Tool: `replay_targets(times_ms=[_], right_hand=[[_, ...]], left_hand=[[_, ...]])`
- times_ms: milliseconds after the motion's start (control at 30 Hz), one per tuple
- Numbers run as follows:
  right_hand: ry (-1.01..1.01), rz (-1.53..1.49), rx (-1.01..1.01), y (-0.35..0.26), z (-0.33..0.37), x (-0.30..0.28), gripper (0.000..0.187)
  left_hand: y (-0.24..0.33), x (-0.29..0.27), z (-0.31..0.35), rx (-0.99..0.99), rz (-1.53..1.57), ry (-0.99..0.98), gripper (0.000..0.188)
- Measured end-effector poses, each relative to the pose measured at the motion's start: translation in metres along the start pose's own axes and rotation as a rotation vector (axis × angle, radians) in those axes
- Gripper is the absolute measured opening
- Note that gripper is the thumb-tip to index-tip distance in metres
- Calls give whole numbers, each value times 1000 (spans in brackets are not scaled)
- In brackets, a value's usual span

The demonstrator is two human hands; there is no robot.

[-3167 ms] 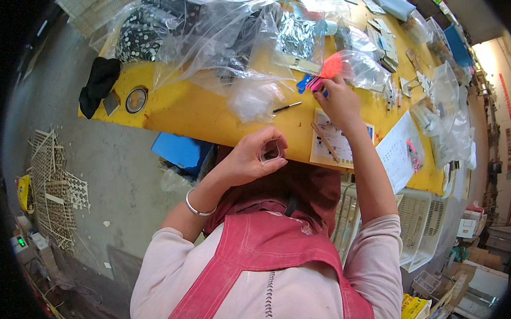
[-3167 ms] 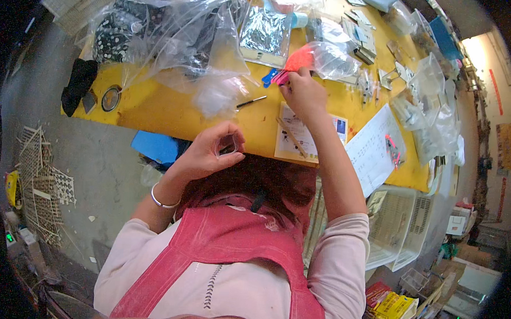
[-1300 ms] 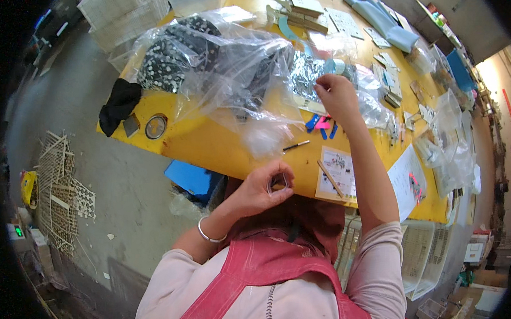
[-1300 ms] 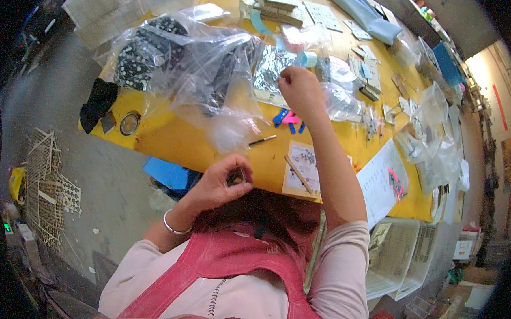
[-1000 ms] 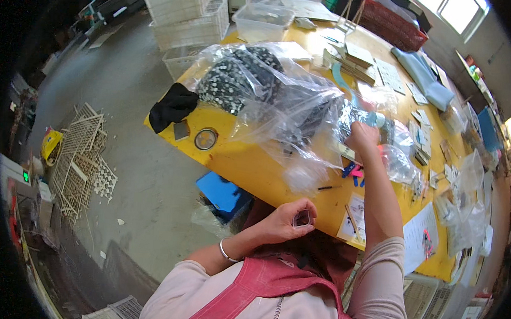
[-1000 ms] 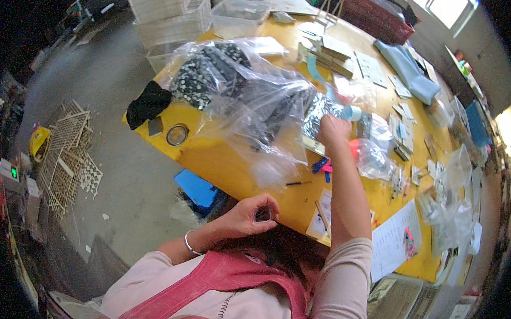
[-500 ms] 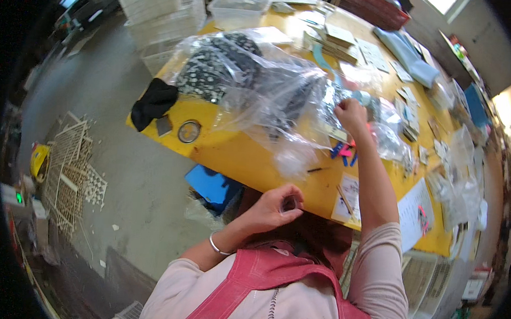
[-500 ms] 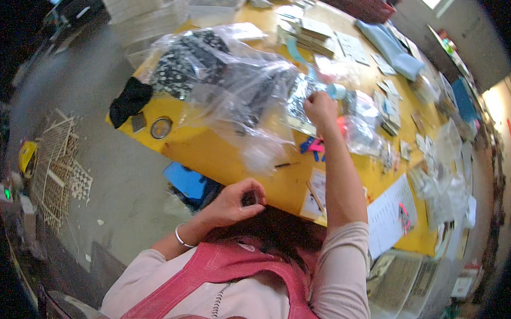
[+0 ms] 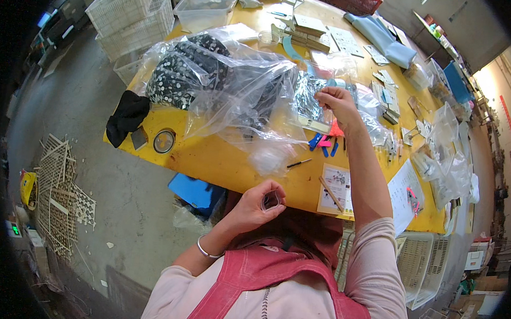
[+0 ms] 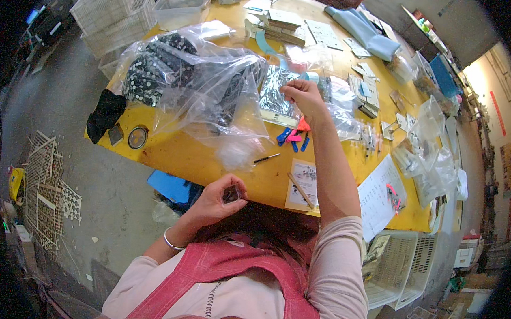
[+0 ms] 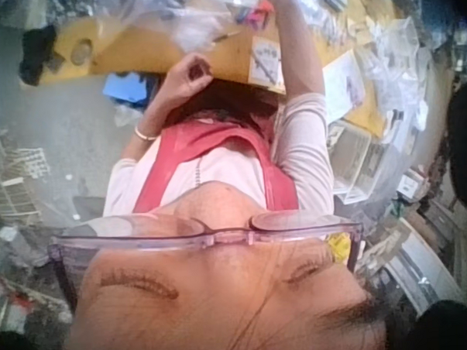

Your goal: The person assembles small components at a yellow workbench, using a wooden stick to place tiny orange pieces onto a printed guide. They repeatedly pick up parts from plastic bags and place them into a white basket, handling items one at a time.

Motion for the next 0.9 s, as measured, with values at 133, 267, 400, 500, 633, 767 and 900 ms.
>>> replay_targets(times_ms=[133, 267, 400, 500, 633, 767, 900], right_hand=[[-41, -37, 7, 2, 1, 2, 10], [-56, -43, 3, 4, -1, 2, 11], [-8, 53, -17, 5, -4, 2, 12], [-52, -12, -15, 4, -4, 8, 13], [-21, -53, -24, -8, 9, 12, 13], [12, -122, 0, -24, 34, 15, 11], [-2, -268, 156, -30, 89, 25, 8]], left_hand=[[-2, -3, -1, -20, -23, -18, 24], [-7, -3, -1, -35, -13, -22, 25], [-1, -2, -2, -2, -32, 3, 22], [0, -2, -2, -11, -20, -4, 23], [-6, -4, -3, -22, -21, -17, 25], [-2, -5, -4, -7, -70, 3, 24], [3, -9, -7, -21, -28, 108, 23]])
Point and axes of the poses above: each hand's wrist, its own z-axis away from the middle knuckle, its own x-axis out of the palm, y = z × x, the point moved 7 cm from there along -z, towards the middle knuckle, and after that the axes turned 12 degrees about y, right-handed, at the moved point
